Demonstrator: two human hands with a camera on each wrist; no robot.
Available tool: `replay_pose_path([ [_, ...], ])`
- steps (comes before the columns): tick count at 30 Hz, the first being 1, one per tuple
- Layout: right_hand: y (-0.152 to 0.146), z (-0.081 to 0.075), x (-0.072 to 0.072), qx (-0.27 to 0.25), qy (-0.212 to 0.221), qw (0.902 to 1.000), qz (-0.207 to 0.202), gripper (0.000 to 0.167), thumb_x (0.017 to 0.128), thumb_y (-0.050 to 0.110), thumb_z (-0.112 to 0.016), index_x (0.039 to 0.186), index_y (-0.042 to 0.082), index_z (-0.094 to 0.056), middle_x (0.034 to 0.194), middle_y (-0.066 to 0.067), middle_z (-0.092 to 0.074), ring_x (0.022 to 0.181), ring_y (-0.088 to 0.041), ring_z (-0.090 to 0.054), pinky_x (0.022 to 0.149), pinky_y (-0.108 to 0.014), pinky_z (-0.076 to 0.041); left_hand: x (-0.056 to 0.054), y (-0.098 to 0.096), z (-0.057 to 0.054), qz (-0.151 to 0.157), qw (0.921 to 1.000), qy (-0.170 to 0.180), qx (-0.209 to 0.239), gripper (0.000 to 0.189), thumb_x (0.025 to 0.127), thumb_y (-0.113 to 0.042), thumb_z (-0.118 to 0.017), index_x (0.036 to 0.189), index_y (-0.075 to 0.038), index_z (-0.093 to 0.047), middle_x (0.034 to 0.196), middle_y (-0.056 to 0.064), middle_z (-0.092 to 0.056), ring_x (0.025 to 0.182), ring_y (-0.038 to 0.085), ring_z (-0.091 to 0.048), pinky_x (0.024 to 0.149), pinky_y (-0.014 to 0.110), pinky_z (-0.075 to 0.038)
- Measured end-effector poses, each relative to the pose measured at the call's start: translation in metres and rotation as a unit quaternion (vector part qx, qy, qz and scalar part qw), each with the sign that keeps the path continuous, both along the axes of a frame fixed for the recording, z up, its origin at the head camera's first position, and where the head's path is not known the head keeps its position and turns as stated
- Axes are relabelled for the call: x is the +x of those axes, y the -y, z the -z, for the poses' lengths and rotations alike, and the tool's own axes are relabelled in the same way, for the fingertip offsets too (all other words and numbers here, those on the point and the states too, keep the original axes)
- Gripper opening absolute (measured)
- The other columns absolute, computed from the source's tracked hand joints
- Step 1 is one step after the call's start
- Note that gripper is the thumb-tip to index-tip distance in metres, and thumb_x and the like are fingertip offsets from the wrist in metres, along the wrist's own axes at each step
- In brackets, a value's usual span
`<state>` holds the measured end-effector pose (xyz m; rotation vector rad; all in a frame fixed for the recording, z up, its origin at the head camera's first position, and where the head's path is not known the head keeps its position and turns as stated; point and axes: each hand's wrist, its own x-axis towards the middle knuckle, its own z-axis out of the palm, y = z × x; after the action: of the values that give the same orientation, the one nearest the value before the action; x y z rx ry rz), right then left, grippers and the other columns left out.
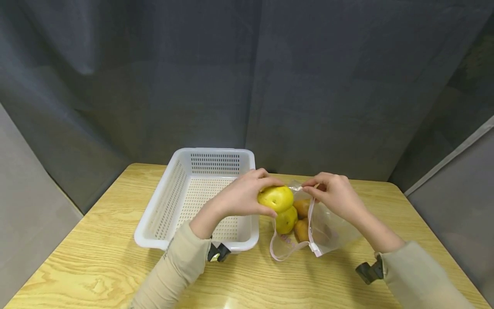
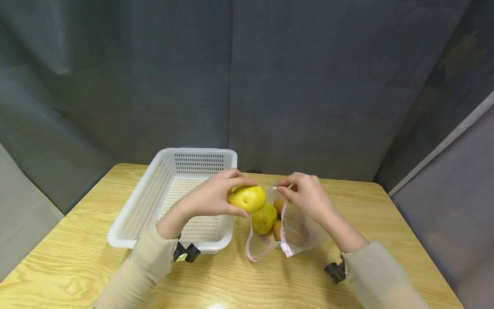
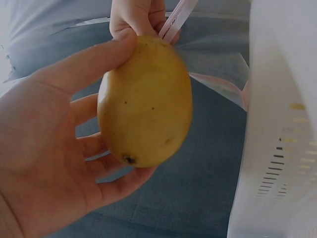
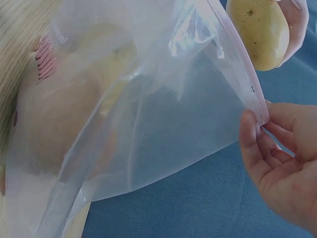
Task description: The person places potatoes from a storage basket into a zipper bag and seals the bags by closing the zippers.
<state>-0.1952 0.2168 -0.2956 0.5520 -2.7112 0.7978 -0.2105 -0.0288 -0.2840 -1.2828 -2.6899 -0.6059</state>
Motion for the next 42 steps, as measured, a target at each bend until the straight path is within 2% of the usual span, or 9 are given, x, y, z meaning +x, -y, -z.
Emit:
replay_pose_path([
  [9, 0.001, -0.002, 0.000, 0.003, 0.000, 1.0000, 0.003, 0.011, 0.083, 0.016, -0.065, 0.090, 0.009, -0.071, 0.075, -0.002, -0.064, 0.053, -0.007, -0.053, 0.045, -0.022, -0.041, 0.007, -0.007, 0.003, 0.018, 0.9997, 0.009, -0.011, 0.062, 0.068, -0.043, -0.075, 0.124, -0.028, -0.054, 0.115, -0.004, -0.051, 0.106, 0.011, -0.044, 0.082, 0.025, -0.041],
  [17, 0.001, -0.002, 0.000, 0.006, 0.003, 1.0000, 0.007, 0.013, 0.083, 0.016, -0.066, 0.091, 0.008, -0.071, 0.074, -0.002, -0.063, 0.053, -0.009, -0.053, 0.044, -0.021, -0.040, 0.013, -0.013, 0.007, 0.026, 0.9995, 0.010, -0.018, 0.063, 0.068, -0.044, -0.075, 0.125, -0.028, -0.053, 0.114, -0.004, -0.051, 0.100, 0.009, -0.047, 0.077, 0.022, -0.042],
  [25, 0.000, -0.002, 0.002, 0.003, 0.007, 0.9999, 0.008, 0.013, 0.083, 0.017, -0.065, 0.092, 0.009, -0.071, 0.073, -0.002, -0.063, 0.053, -0.012, -0.054, 0.044, -0.021, -0.039, 0.019, -0.019, 0.013, 0.026, 0.9992, 0.016, -0.027, 0.063, 0.069, -0.044, -0.073, 0.126, -0.029, -0.052, 0.121, -0.006, -0.050, 0.108, 0.011, -0.045, 0.077, 0.022, -0.043],
  [30, -0.001, -0.003, 0.003, 0.002, 0.006, 1.0000, 0.007, 0.014, 0.084, 0.020, -0.065, 0.092, 0.010, -0.071, 0.073, 0.000, -0.062, 0.053, -0.007, -0.052, 0.045, -0.021, -0.040, 0.021, -0.023, 0.016, 0.030, 0.9991, 0.011, -0.029, 0.066, 0.067, -0.046, -0.074, 0.127, -0.029, -0.052, 0.117, -0.007, -0.051, 0.102, 0.008, -0.046, 0.074, 0.020, -0.042],
  [37, -0.002, -0.002, 0.002, 0.003, 0.000, 1.0000, 0.008, 0.010, 0.083, 0.016, -0.065, 0.090, 0.011, -0.071, 0.076, -0.001, -0.064, 0.053, -0.006, -0.053, 0.045, -0.021, -0.041, 0.022, -0.027, 0.020, 0.041, 0.9986, 0.008, -0.032, 0.067, 0.068, -0.048, -0.074, 0.127, -0.028, -0.051, 0.115, -0.007, -0.052, 0.102, 0.007, -0.047, 0.075, 0.020, -0.042],
  [42, -0.003, -0.002, 0.003, 0.000, -0.001, 1.0000, 0.006, 0.011, 0.083, 0.016, -0.065, 0.090, 0.010, -0.071, 0.076, -0.001, -0.064, 0.053, -0.006, -0.053, 0.045, -0.021, -0.042, 0.021, -0.029, 0.022, 0.050, 0.9981, 0.021, -0.029, 0.066, 0.070, -0.048, -0.072, 0.128, -0.026, -0.051, 0.110, -0.007, -0.053, 0.092, 0.005, -0.049, 0.071, 0.017, -0.041],
])
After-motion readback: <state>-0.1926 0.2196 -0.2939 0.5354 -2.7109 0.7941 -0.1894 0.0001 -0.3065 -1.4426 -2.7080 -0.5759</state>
